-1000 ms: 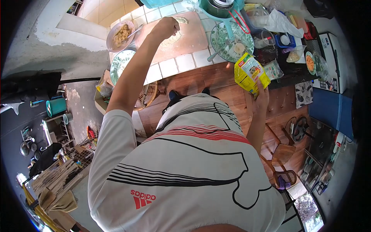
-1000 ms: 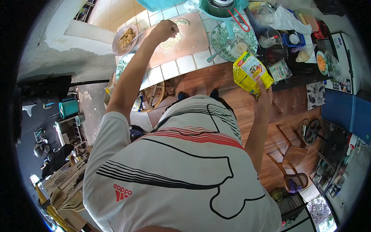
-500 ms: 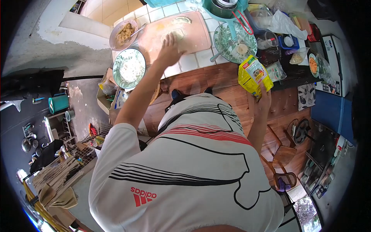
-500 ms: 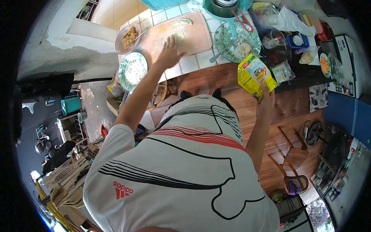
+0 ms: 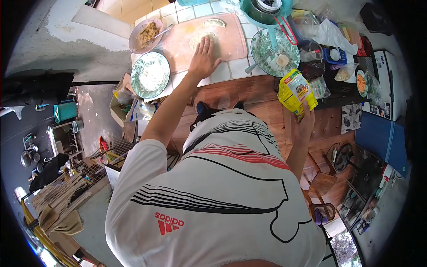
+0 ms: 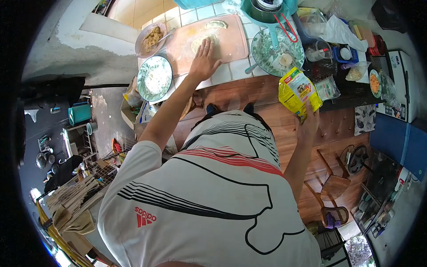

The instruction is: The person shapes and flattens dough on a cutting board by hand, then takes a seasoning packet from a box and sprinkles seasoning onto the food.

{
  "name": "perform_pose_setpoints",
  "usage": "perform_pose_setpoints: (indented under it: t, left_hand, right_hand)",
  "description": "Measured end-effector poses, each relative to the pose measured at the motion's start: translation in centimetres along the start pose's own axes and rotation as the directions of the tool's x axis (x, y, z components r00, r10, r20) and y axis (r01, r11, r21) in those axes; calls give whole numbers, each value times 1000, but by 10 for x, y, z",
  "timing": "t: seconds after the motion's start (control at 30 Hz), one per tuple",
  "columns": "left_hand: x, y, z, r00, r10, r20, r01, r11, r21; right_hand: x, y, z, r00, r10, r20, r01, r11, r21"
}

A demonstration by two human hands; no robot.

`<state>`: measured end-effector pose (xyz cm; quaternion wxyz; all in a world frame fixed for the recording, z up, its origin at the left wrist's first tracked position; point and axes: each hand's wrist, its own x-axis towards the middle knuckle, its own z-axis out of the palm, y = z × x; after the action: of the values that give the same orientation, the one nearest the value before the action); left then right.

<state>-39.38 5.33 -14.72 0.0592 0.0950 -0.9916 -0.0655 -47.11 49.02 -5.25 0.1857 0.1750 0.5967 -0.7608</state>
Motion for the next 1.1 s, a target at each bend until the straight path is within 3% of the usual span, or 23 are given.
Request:
perform_pose_setpoints:
  t: [0.1,0.2,0.27,0.37,0.43,0.53,0.57,0.67,0.73,0.8,0.87,0.93,1.0,1.07,1.1]
  left_hand:
    - [-3,-6,-4,998,-63,17,65,990,-126]
    - [-15,-8,0,996,-91,-27,90,996,-25]
    - [-12,-15,5,992,-124,-29,122,990,-70]
    - [-14,-15,0,976,-218,-22,217,976,-21]
    - [-8,-12,-10,959,-260,-113,240,957,-162]
    - [-1,-9,-5,991,-132,12,132,991,5]
    - [1,-5,-3,984,-171,49,169,984,51]
    - [21,6,-7,980,-157,-119,145,984,-105]
    - [29,10,5,985,-157,-74,148,982,-120]
    - [29,16,9,986,-163,37,160,984,74]
    - [33,14,10,978,-201,48,202,979,2]
    - [29,10,12,990,-127,-69,126,992,-13]
    - [30,7,9,991,-122,-63,119,992,-51]
    - [33,3,-2,985,-163,-61,146,963,-228]
    - [31,-8,1,985,-159,-69,140,965,-221]
  right_hand:
    - [5,0,-2,999,-23,-22,23,999,-22]
    - [2,4,-5,1000,-6,7,6,999,-53]
    - [1,2,-2,999,-30,42,29,999,20]
    - [8,9,-11,1000,-9,13,9,1000,-25]
    - [9,8,-11,1000,-5,-1,5,999,-37]
    - [6,6,-7,1000,3,-17,-4,999,-53]
    - [7,3,-5,1000,1,-15,-2,999,-54]
    - [9,4,-8,998,-35,47,37,999,-31]
    - [4,-2,-1,998,-31,60,34,999,-40]
    - [3,-6,0,997,-34,72,38,998,-52]
    - [5,-4,-2,999,-25,42,25,1000,-14]
    - [4,-4,-1,999,-22,38,23,999,-29]
    - [5,-4,-5,999,-27,36,29,999,-44]
    - [10,-1,-10,998,-36,54,40,997,-69]
    - [12,-4,-4,997,-43,58,46,997,-60]
